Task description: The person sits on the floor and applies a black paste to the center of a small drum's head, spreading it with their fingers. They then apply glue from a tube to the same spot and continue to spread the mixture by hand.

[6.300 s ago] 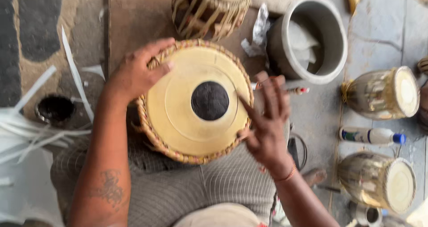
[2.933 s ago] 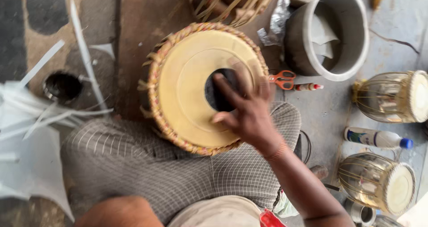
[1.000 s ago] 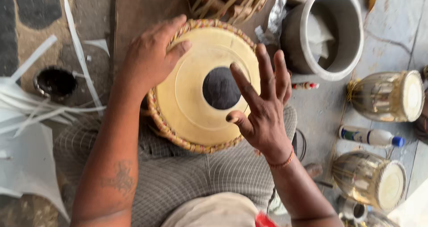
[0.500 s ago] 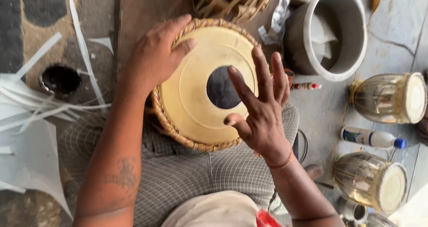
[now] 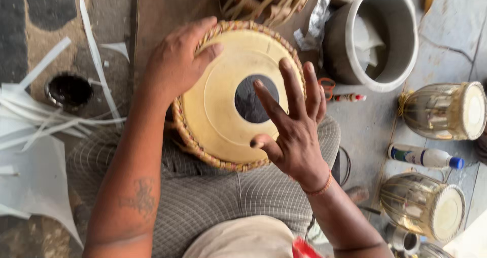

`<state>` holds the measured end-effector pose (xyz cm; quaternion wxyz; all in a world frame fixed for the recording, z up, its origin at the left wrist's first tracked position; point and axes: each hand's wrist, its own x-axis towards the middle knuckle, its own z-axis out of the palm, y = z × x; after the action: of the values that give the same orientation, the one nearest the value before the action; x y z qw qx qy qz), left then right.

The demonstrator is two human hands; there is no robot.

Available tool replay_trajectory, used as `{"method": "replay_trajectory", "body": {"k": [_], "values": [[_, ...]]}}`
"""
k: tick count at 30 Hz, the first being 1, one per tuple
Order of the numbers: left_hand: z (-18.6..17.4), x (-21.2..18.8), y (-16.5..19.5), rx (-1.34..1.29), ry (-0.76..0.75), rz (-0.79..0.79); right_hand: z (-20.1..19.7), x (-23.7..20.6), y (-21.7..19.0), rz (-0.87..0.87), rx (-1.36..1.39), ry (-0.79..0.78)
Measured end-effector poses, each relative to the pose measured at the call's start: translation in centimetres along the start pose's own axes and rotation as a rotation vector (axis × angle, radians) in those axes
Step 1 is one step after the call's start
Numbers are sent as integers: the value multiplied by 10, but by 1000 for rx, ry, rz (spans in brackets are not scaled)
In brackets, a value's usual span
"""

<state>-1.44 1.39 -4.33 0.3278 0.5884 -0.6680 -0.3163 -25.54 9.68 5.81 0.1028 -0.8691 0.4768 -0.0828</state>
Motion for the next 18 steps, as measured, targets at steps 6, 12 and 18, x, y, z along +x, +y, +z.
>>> {"method": "replay_trajectory", "body": {"k": [6,12,18], "values": [[-1,-2,4,25,19,-8,1,-2,-1,-47,-36,34],[-1,4,5,60,-122,-223,2,-6,-2,-19,-82,-22],[2,1,1,62,-40,-100,3,-10,-3,13,-13,-93]]}}
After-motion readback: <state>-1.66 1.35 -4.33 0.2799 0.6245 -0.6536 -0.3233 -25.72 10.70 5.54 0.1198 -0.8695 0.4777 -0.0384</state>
